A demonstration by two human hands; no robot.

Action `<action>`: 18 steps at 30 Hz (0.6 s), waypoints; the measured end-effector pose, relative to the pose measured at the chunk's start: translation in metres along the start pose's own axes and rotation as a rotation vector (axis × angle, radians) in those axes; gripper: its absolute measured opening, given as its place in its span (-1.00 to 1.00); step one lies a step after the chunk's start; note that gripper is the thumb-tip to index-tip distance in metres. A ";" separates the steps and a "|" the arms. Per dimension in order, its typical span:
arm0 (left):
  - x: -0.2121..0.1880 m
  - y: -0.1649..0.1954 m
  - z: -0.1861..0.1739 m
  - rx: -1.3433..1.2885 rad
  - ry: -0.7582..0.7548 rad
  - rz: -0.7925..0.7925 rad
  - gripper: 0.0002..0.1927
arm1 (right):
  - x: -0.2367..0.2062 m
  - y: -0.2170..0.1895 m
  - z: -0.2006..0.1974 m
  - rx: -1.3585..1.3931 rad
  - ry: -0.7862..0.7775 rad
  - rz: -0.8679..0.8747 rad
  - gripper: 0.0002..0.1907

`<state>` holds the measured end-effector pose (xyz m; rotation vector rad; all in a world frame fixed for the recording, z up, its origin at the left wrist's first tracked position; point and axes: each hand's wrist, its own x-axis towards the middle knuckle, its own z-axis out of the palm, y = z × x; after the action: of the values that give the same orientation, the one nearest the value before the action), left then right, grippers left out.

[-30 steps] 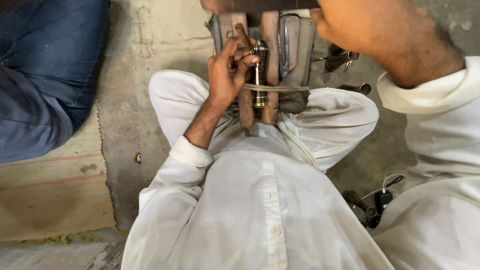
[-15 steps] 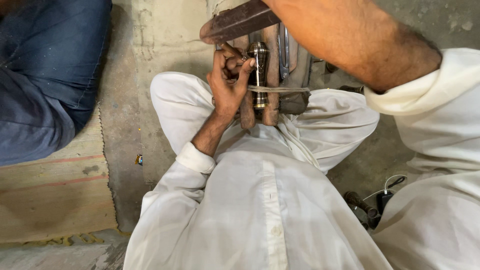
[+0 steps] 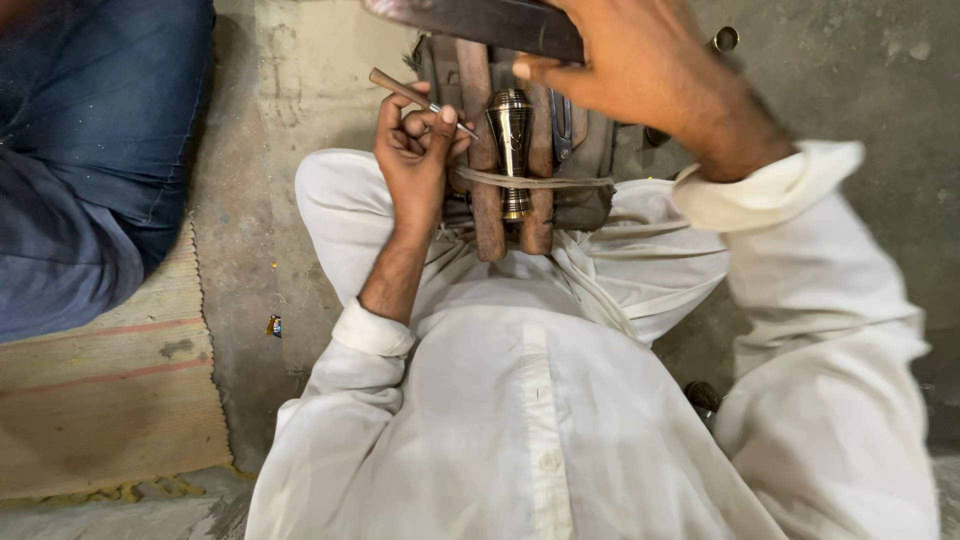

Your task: The person sits cross-legged on the floor operating a foot-powered lathe, holding a brass vessel against a cutting tool to shape its surface. They steady the vessel with one hand, apply a chisel-like tool to the spinning metal, and occasionally tap or press with a wooden mallet while repositioning the workpiece.

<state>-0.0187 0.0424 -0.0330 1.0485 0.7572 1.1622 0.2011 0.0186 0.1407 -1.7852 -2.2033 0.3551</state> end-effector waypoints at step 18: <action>0.023 0.013 -0.015 0.229 -0.360 -0.109 -0.65 | -0.020 0.027 0.076 0.218 0.186 0.051 -0.52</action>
<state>-0.0310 0.0688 -0.0248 1.3463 0.6600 0.7759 0.2012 0.0031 0.0593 -1.6859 -1.9171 0.4061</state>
